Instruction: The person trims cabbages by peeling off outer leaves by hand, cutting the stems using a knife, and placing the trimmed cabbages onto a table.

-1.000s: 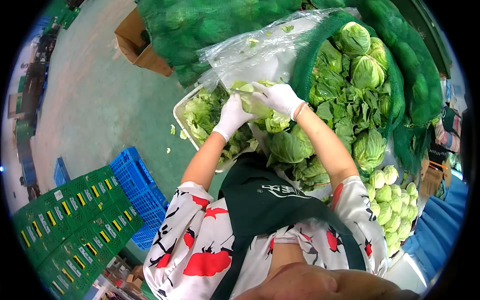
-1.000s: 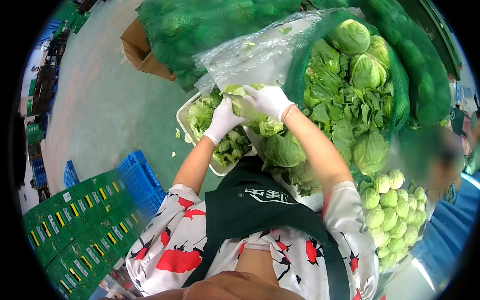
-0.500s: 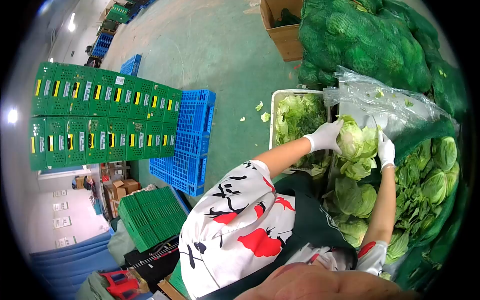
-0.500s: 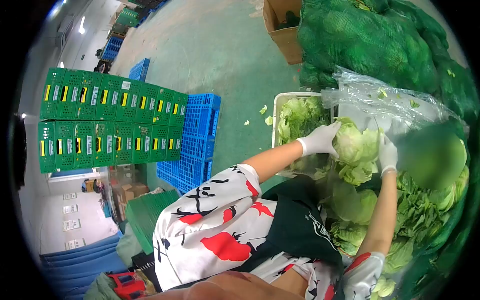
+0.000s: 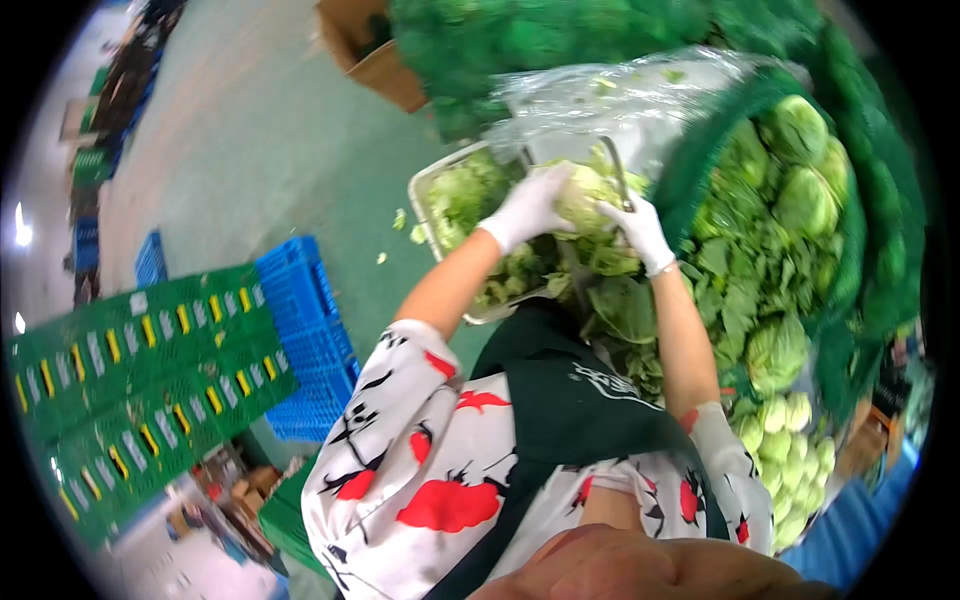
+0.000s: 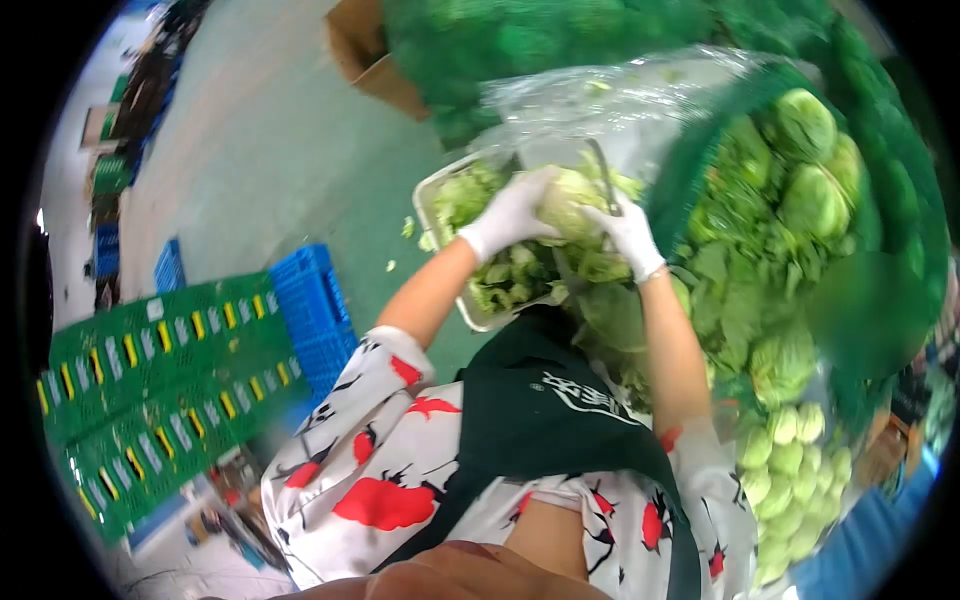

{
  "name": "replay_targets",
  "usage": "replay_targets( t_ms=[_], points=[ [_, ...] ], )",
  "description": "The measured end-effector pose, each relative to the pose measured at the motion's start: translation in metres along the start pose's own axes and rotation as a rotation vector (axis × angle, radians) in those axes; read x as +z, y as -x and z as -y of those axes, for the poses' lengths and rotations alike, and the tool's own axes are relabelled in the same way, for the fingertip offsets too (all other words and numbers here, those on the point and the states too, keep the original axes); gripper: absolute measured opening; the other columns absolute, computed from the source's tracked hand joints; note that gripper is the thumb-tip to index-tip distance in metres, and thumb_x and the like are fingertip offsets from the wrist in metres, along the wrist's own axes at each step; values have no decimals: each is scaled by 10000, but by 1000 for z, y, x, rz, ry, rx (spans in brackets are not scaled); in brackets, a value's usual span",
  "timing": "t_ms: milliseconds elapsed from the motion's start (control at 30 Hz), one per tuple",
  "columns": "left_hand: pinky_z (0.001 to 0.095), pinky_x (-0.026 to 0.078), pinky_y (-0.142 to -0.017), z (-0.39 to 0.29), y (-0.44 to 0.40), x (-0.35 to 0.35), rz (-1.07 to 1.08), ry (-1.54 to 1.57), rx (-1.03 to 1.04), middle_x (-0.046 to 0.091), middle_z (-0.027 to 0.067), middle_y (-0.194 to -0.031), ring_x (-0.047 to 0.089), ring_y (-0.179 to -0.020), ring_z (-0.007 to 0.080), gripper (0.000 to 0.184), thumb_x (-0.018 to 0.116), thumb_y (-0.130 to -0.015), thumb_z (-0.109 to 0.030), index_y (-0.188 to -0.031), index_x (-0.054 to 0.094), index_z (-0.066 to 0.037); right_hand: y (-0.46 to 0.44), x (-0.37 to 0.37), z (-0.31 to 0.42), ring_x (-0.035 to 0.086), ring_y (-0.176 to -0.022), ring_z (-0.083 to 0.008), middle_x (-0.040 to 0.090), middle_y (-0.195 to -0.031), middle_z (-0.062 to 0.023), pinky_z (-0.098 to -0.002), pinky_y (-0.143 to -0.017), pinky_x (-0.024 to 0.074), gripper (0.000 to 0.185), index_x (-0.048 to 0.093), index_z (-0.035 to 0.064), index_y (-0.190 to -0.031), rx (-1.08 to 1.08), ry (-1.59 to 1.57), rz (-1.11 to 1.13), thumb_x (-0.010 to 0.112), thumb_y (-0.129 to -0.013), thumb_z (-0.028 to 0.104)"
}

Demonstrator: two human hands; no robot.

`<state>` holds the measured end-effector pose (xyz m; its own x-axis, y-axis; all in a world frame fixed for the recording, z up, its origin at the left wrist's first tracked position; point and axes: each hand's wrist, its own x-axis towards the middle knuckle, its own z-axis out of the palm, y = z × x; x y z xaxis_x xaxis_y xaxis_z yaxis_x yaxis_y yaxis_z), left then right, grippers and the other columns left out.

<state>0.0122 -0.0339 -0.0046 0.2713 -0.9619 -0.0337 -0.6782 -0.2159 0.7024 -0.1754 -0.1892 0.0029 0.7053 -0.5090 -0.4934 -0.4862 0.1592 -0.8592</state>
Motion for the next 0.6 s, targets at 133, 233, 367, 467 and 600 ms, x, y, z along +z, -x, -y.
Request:
replay_targets(
  t_ms=[133,233,367,467,600],
  points=[
    [404,332,-1193,6,6,-5,67,23,-15,425,216,-1538,383,-1433,374,1064,910,-653,-305,-1514,368,5,-3,-7,-17,610,-517,-105,703,-758,-67,-249,-444,443,481,637,72,-1323,-17,-37,-32,758,-883,222],
    [392,352,-1181,6,7,-1,14,17,-13,446,218,-1523,416,-1417,363,1028,912,-648,-287,-1496,405,-5,-39,1,-70,639,-527,-149,710,-778,-92,-315,-496,513,280,693,50,-1082,-371,501,-597,731,-829,162],
    [379,339,-1192,18,19,-5,19,84,-91,423,222,-1541,407,-1435,339,1044,912,-656,-272,-1508,378,12,-23,-12,-35,703,-821,-302,709,-951,-155,-405,-743,554,420,666,25,-1079,193,61,-396,755,-826,348],
    [383,349,-1178,12,18,3,-11,68,-177,387,262,-1540,416,-1419,367,1144,910,-646,-389,-1508,317,74,-28,1,-36,680,-1021,-348,657,-1155,-232,-432,-891,536,738,617,-36,-1156,58,300,-424,755,-782,585],
    [419,437,-1092,-23,-2,16,-116,-38,-309,419,288,-1463,499,-1314,402,1218,895,-607,-544,-1450,321,121,-29,20,-26,647,-1093,-396,615,-1229,-226,-462,-929,521,683,609,5,-1191,88,562,-508,752,-791,541]
  ],
)
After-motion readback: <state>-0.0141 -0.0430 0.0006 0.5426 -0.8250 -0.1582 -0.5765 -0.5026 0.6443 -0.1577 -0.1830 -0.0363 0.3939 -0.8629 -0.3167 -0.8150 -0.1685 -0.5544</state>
